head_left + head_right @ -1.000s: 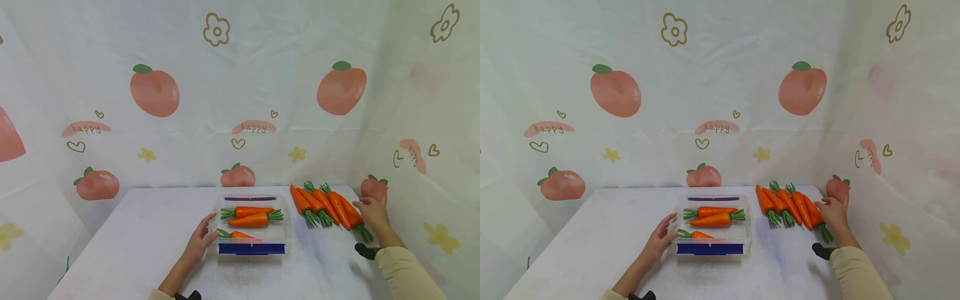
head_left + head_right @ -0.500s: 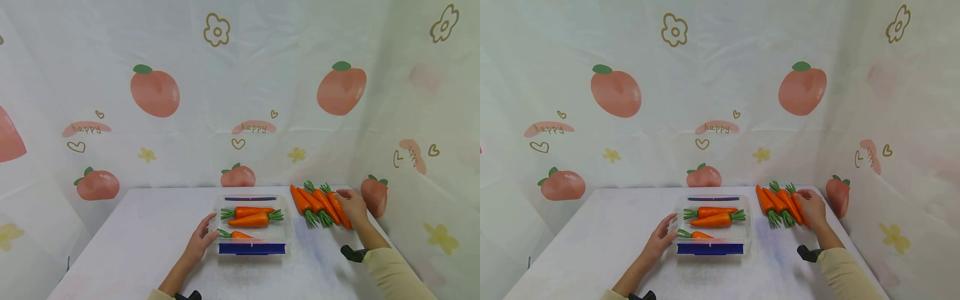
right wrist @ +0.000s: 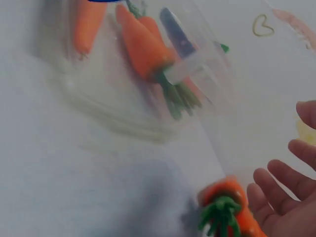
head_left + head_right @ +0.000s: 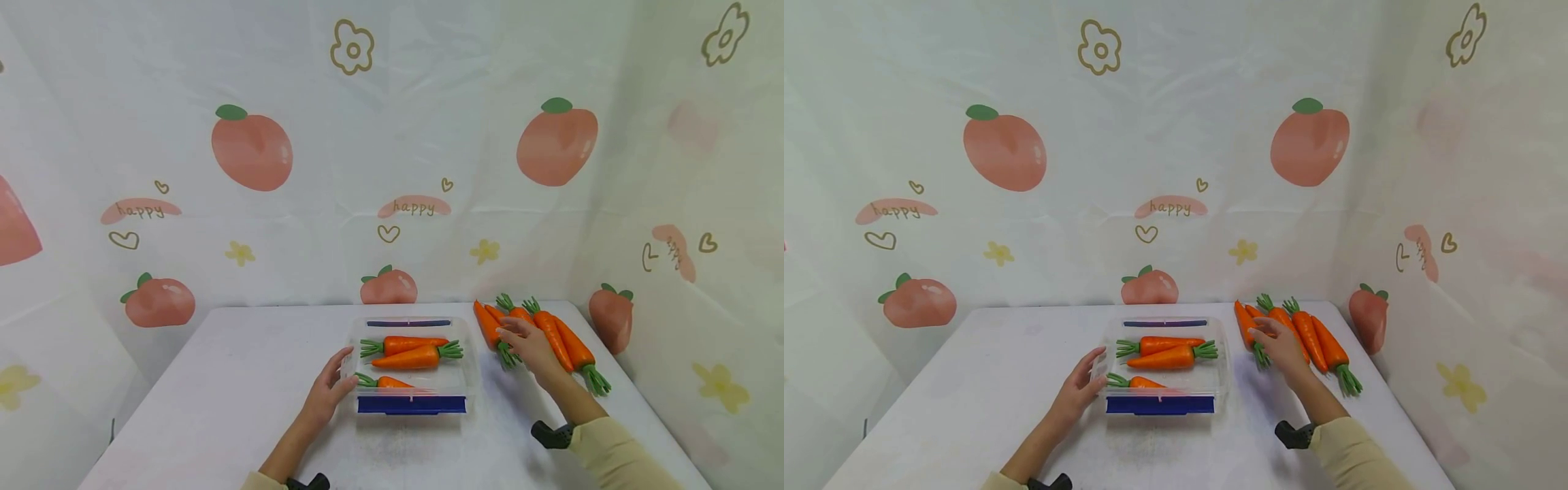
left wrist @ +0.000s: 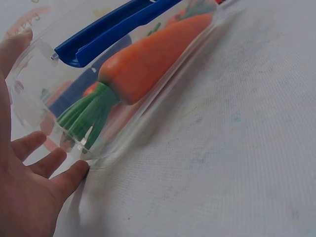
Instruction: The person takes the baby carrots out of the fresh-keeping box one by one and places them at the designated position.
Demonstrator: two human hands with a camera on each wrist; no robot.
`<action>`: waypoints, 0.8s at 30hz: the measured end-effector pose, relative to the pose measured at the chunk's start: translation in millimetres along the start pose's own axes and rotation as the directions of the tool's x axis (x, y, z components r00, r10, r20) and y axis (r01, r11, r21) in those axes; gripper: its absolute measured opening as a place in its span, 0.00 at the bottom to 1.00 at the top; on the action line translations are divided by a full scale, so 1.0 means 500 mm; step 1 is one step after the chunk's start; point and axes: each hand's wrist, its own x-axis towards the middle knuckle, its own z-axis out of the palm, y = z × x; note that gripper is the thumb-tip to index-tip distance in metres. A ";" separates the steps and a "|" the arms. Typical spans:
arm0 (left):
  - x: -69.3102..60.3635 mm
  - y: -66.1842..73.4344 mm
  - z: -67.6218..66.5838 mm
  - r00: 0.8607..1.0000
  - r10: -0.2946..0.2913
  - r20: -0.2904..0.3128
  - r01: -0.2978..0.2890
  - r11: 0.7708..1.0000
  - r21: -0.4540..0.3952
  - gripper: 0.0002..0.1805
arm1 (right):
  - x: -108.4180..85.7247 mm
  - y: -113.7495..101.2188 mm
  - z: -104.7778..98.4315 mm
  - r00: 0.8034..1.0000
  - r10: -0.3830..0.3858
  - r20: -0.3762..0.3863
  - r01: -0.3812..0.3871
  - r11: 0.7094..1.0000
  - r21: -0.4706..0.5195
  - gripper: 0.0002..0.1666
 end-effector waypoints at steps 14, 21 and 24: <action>0.000 0.017 -0.007 0.998 0.037 -0.047 -0.028 0.982 0.188 0.34 | -0.021 0.012 0.078 0.985 -0.087 0.149 0.090 0.996 -0.009 0.37; 0.001 0.036 -0.010 0.994 0.049 -0.101 -0.013 0.945 0.328 0.36 | -0.030 0.017 0.098 0.979 -0.077 0.191 0.080 0.997 -0.006 0.39; 0.001 0.057 -0.013 0.991 0.073 -0.110 -0.021 0.907 0.420 0.37 | -0.029 0.019 0.103 0.978 -0.083 0.194 0.088 0.996 -0.017 0.40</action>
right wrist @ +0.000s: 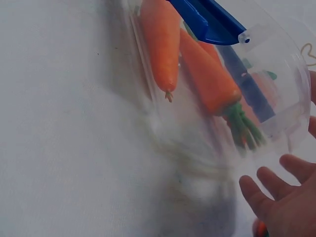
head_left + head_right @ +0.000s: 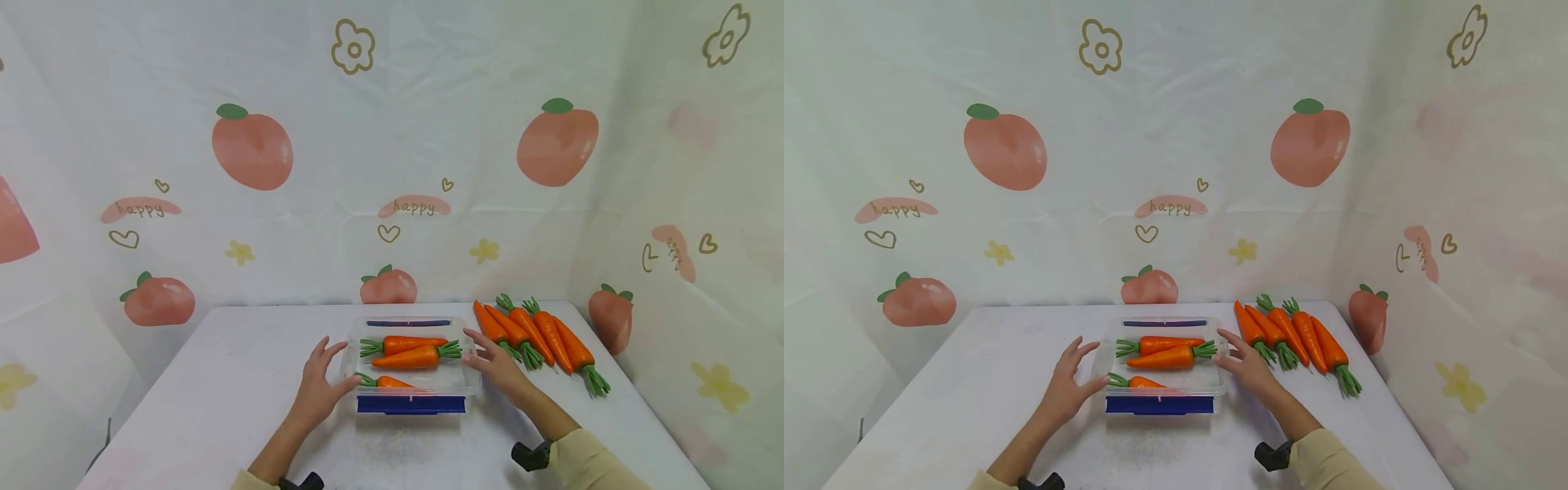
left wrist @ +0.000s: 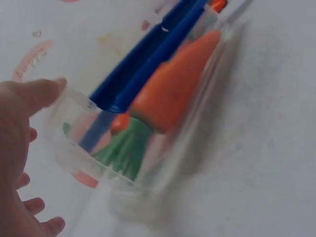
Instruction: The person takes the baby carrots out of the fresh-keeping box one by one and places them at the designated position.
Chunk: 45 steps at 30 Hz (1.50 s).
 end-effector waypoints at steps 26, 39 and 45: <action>0.200 0.126 0.005 0.795 0.138 0.591 -0.144 0.989 -0.037 0.22 | -0.001 0.003 0.000 0.999 -0.007 0.034 0.006 1.000 0.002 0.40; 0.241 0.141 0.064 0.558 -0.092 0.825 0.022 0.995 0.096 0.28 | -0.001 0.002 0.002 0.999 -0.002 0.038 0.002 1.000 0.023 0.43; 0.250 0.160 0.079 0.501 -0.171 0.849 0.063 0.985 0.161 0.28 | -0.001 0.004 -0.004 0.999 0.005 0.036 -0.005 1.000 0.014 0.44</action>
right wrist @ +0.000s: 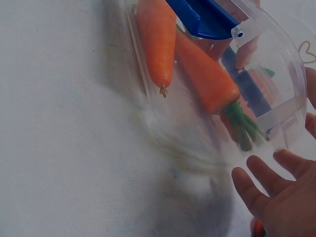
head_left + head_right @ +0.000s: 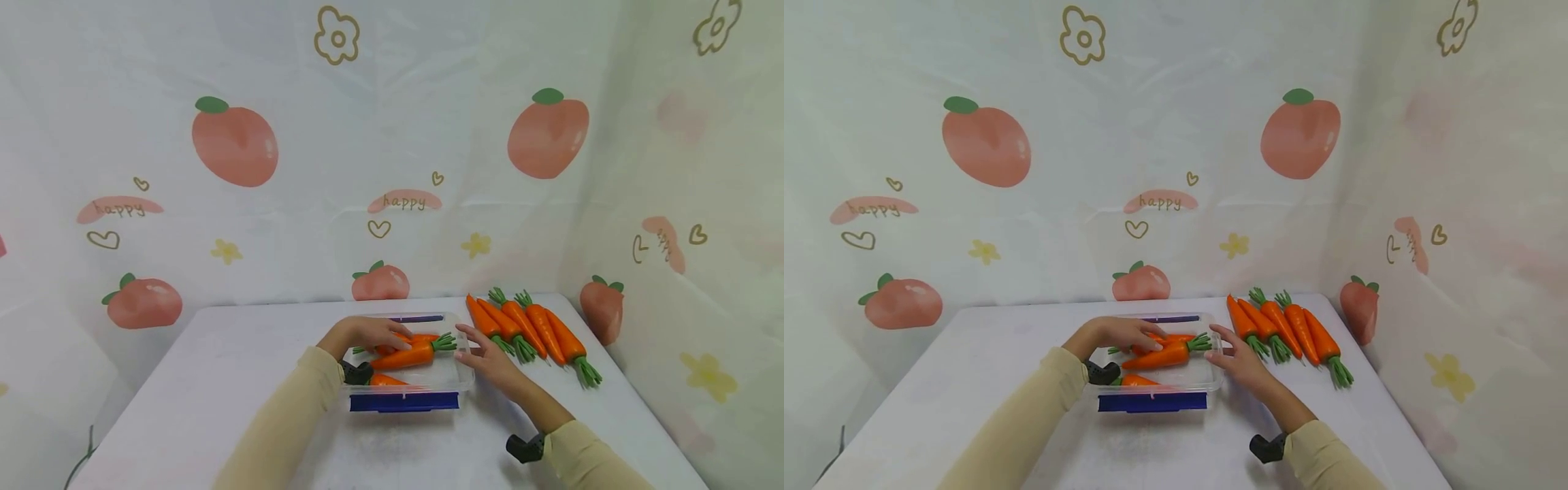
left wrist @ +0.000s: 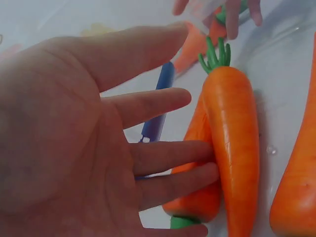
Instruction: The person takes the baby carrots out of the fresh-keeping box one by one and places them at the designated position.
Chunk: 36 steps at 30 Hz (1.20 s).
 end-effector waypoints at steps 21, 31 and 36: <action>0.030 0.010 0.032 0.991 -0.132 0.036 0.133 0.991 -0.028 0.27 | 0.003 0.002 0.003 1.000 -0.003 -0.020 0.004 1.000 0.025 0.39; 0.030 0.025 0.045 0.989 -0.147 -0.004 0.147 0.989 0.007 0.26 | -0.001 -0.003 0.002 1.000 -0.005 -0.009 0.005 1.000 0.028 0.41; 0.018 0.029 0.038 0.994 -0.106 -0.023 0.107 0.992 0.062 0.25 | -0.002 -0.005 0.001 1.000 -0.004 -0.006 0.004 1.000 0.020 0.40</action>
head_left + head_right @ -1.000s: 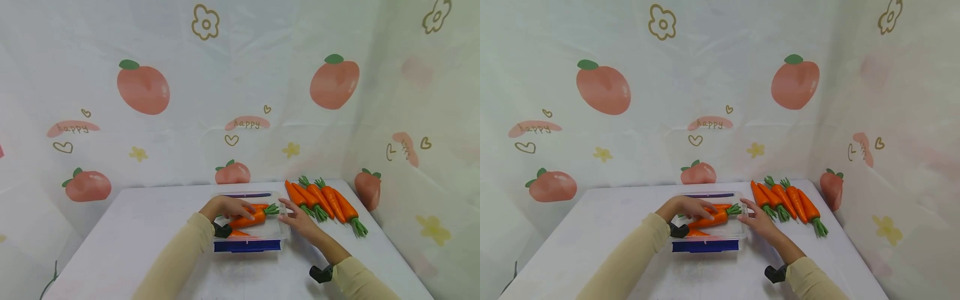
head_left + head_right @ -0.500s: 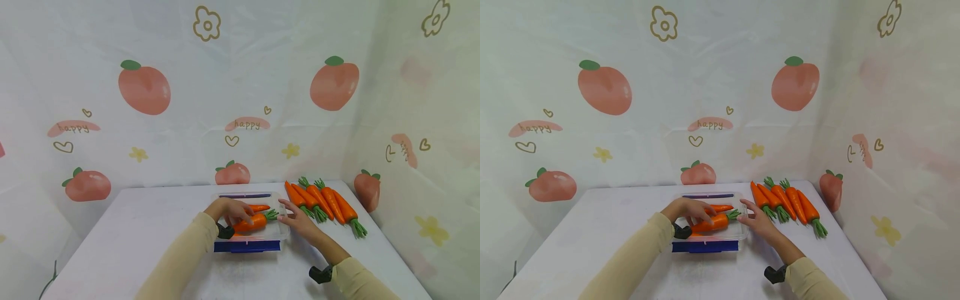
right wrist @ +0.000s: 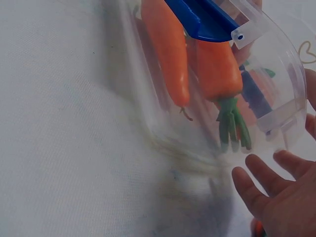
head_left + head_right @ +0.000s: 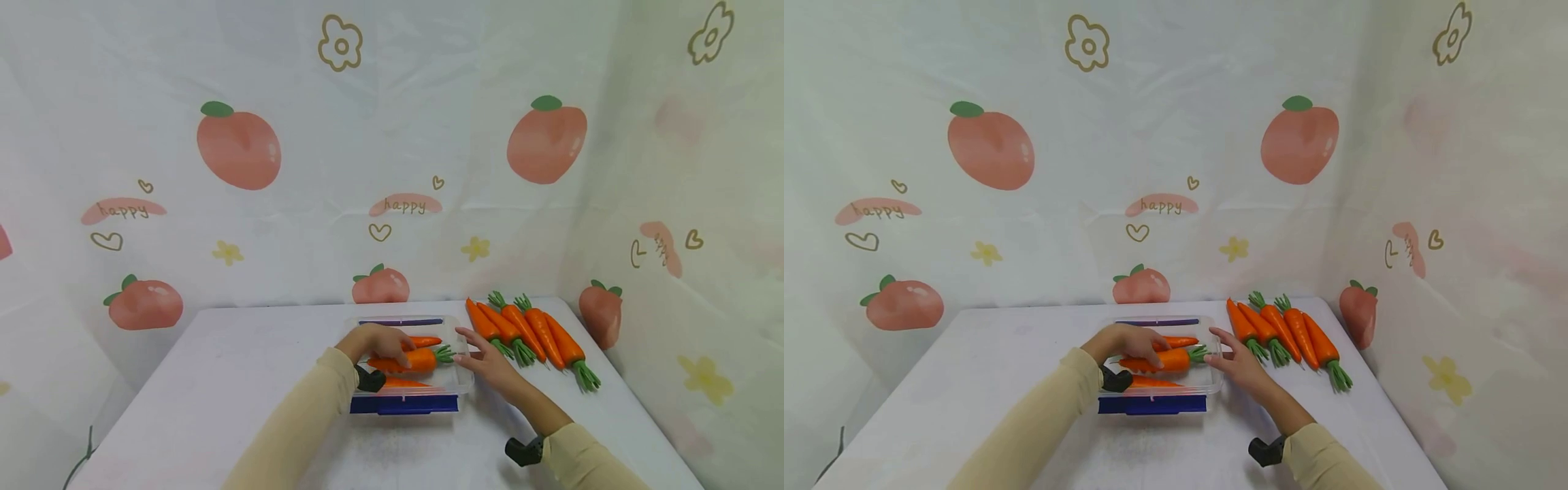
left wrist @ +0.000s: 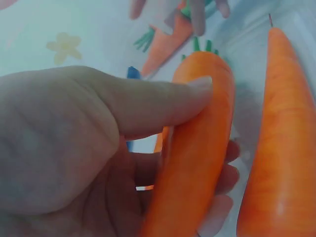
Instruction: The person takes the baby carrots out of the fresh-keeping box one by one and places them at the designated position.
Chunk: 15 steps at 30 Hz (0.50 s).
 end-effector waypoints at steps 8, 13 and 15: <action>-0.038 0.000 -0.033 0.997 0.017 -0.071 -0.015 0.999 0.036 0.24 | 0.004 0.002 0.001 1.000 0.004 -0.011 -0.004 1.000 0.000 0.39; -0.068 -0.011 -0.060 0.985 0.122 -0.124 -0.108 0.988 0.112 0.25 | 0.004 0.004 0.002 1.000 0.009 -0.015 -0.009 1.000 -0.010 0.44; -0.083 -0.017 -0.069 0.975 0.158 -0.155 -0.143 0.984 0.101 0.26 | 0.002 0.004 0.003 1.000 0.011 -0.018 -0.012 1.000 -0.019 0.44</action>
